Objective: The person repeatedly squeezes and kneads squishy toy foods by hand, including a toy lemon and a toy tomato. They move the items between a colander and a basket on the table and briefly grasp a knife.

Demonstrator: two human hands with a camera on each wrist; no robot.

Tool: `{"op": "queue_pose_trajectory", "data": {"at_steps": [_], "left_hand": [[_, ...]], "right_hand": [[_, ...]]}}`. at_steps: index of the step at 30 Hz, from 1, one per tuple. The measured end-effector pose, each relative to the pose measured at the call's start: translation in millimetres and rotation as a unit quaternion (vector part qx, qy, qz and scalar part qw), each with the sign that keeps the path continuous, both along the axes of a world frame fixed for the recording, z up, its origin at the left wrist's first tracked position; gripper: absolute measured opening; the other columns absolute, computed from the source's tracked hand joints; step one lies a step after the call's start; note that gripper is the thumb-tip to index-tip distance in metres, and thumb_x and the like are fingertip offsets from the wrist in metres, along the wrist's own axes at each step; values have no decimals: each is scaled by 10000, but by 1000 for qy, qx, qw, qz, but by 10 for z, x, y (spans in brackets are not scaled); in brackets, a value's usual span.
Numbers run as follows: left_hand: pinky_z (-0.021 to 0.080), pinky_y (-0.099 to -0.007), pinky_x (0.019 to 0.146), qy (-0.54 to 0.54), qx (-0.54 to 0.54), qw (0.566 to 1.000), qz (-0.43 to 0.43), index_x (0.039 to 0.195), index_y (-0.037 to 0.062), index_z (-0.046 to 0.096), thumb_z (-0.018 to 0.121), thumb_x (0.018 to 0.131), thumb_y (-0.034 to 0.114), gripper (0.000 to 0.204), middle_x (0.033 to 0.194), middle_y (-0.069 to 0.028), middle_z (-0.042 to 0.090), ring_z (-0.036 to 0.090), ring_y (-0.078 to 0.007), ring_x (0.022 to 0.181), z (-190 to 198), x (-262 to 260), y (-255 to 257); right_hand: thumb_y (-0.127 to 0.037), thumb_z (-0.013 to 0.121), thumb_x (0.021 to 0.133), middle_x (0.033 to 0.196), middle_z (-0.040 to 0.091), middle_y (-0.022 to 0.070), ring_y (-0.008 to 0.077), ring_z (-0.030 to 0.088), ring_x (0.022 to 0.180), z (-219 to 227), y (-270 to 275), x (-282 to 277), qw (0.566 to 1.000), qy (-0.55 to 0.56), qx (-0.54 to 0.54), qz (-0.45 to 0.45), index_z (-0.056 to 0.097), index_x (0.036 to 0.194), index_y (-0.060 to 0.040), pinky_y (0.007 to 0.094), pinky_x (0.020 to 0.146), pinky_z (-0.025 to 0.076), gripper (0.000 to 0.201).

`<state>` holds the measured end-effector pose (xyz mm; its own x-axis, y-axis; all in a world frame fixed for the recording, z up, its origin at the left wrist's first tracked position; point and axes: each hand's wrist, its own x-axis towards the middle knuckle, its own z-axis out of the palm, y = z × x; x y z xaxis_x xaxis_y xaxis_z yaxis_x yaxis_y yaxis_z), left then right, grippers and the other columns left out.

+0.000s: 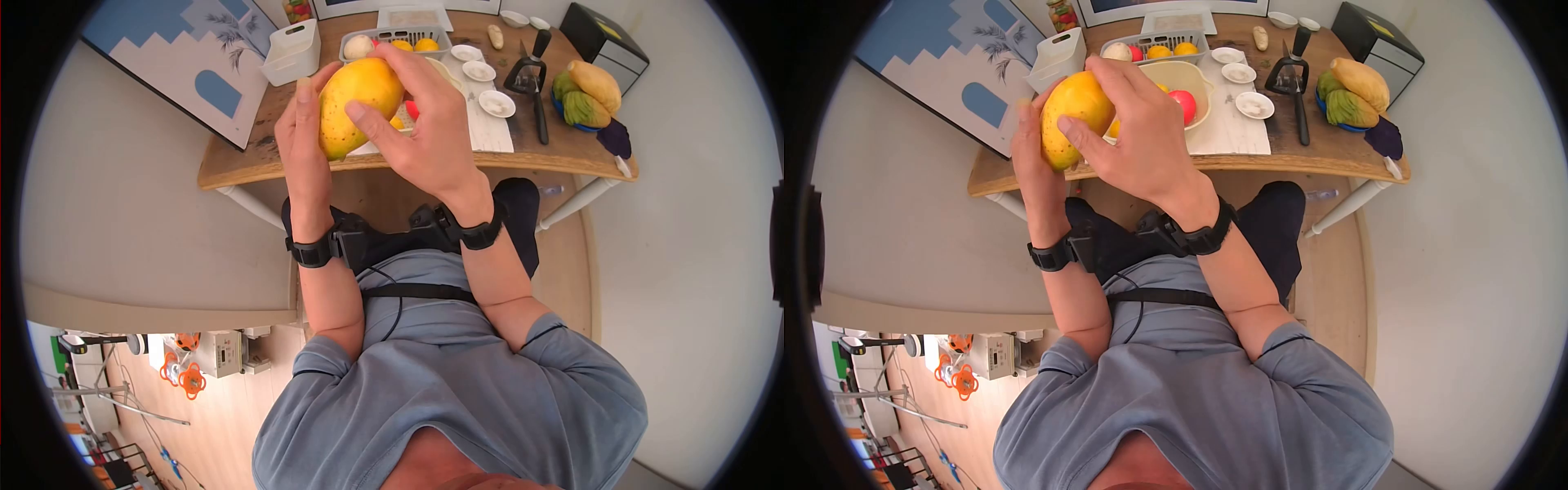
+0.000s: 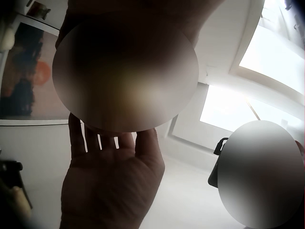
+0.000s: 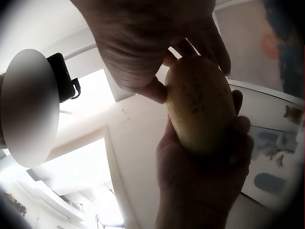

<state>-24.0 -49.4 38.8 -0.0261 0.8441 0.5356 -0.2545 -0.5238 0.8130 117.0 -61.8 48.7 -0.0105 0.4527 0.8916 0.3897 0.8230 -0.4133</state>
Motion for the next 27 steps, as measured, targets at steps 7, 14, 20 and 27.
{"op": "queue_pose_trajectory", "data": {"at_steps": [7, 14, 20, 27], "left_hand": [[476, -296, 876, -167, 52, 984, 28, 1235, -18, 498, 570, 952, 248, 395, 1050, -96, 609, 587, -159, 1005, -20, -81, 58], [478, -318, 892, -177, 74, 981, 15, 1219, -14, 462, 619, 919, 171, 386, 1131, -112, 598, 586, -178, 1037, -58, -130, 100], [462, -321, 932, -152, 61, 985, -47, 1241, -9, 463, 655, 880, 137, 435, 1173, -106, 584, 577, -185, 1069, -51, -121, 53], [435, -332, 1003, -23, 82, 992, -95, 1407, 42, 370, 711, 800, 60, 696, 1305, -120, 513, 525, -207, 1183, 23, -21, -1]], "right_hand": [[-206, 805, 680, 1033, 543, 152, 272, 587, 860, 51, -51, -35, 997, 18, 69, -30, 573, 1112, 55, 318, 722, 501, 556], [-284, 861, 614, 985, 537, 105, 207, 577, 801, 27, -39, -45, 998, 13, 40, -52, 583, 1100, 37, 283, 637, 492, 645], [-300, 855, 608, 926, 599, 103, 219, 630, 773, -7, -44, -57, 998, -19, -42, -37, 526, 1192, 21, 297, 612, 495, 743], [-257, 816, 629, 907, 651, 145, 284, 660, 791, 34, -92, -58, 991, -39, -126, -21, 411, 1310, 16, 345, 665, 527, 837]]}}
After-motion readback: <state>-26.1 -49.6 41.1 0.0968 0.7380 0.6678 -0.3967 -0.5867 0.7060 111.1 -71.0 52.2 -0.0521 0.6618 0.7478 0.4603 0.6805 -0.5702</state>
